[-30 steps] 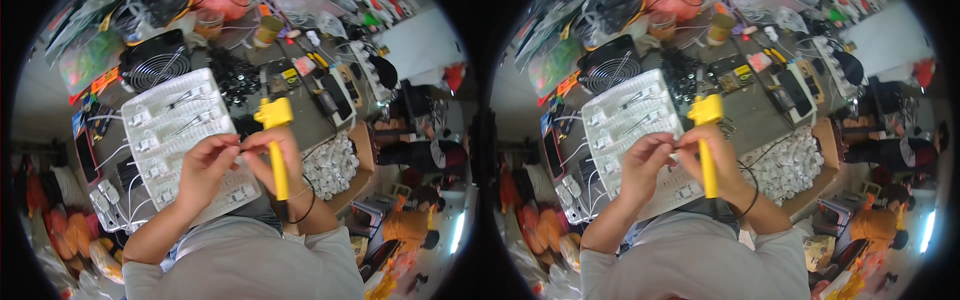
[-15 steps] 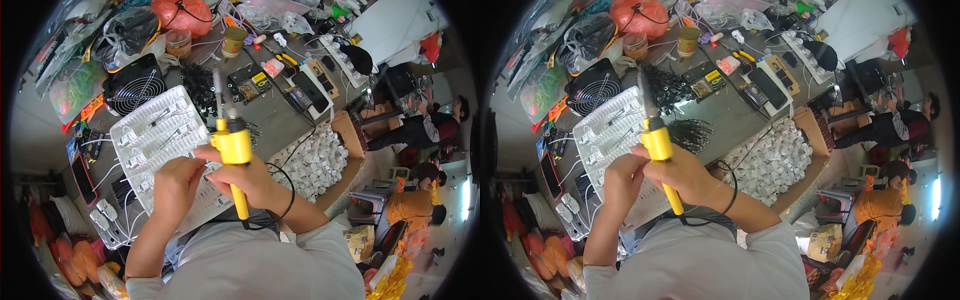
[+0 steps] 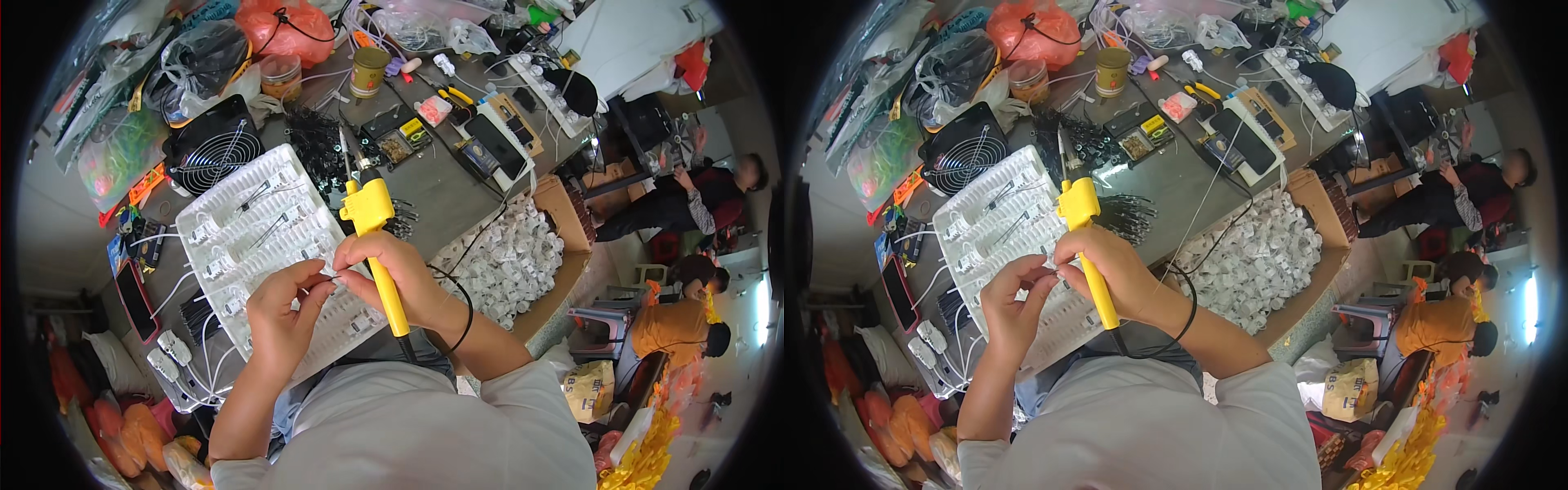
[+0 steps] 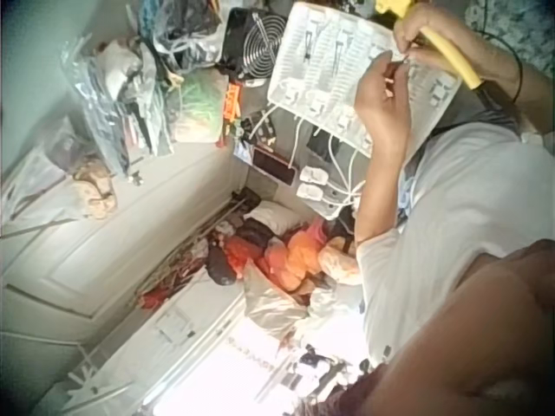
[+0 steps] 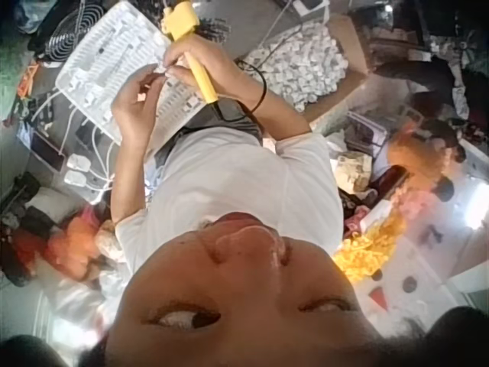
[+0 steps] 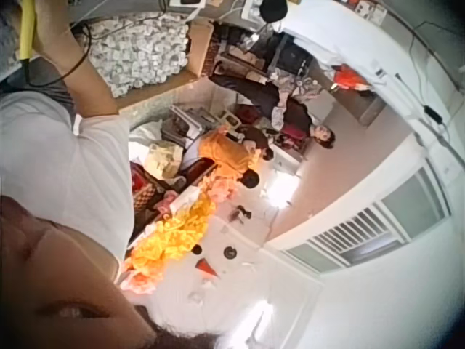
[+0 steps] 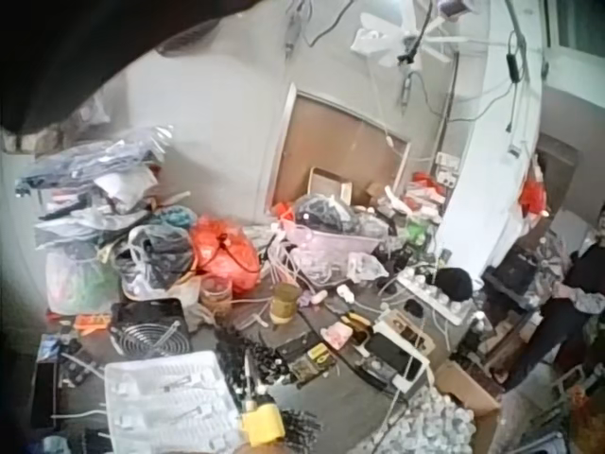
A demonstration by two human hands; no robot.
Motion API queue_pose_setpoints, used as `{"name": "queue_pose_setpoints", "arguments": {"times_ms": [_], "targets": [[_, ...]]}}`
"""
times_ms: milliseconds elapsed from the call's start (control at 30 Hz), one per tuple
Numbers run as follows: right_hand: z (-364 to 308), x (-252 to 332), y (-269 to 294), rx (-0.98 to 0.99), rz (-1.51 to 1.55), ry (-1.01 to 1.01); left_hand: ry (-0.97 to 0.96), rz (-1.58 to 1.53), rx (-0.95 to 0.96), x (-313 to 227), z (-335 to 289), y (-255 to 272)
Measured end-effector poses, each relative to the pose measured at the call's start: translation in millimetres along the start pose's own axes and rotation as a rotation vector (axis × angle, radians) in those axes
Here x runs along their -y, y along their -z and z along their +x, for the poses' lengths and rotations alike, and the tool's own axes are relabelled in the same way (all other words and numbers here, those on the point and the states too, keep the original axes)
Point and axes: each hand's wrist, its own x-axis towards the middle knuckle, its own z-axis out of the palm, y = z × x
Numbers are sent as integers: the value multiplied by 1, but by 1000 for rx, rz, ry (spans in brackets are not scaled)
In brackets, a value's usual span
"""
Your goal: Wiring and mounting electronic switches into a plastic tray grid.
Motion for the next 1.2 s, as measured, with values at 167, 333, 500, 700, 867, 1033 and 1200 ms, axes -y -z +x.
{"name": "queue_pose_setpoints", "arguments": {"times_ms": [167, 333, 500, 700, 867, 1033, 1200], "targets": [[-1, 4, 0, 9, 63, 9, 42, -54, 15, 1, -2, 0], [0, -4, -3, -1, 24, 24, 32, -66, 42, 3, -3, 2], [8, -4, -8, -30, -56, 30, -1, -4, 27, 9, 1, 7], [20, -19, -17, -21, -59, 47, 25, 95, 25, 12, 12, 23], [38, -39, -12, -46, -244, -28, -99, 445, -82, 46, 43, 47], [58, -52, -19, -59, -260, -30, -193, 562, -21, 73, 62, 46], [63, -59, -30, 30, -302, -88, -202, 679, 29, 91, 69, 35]]}}
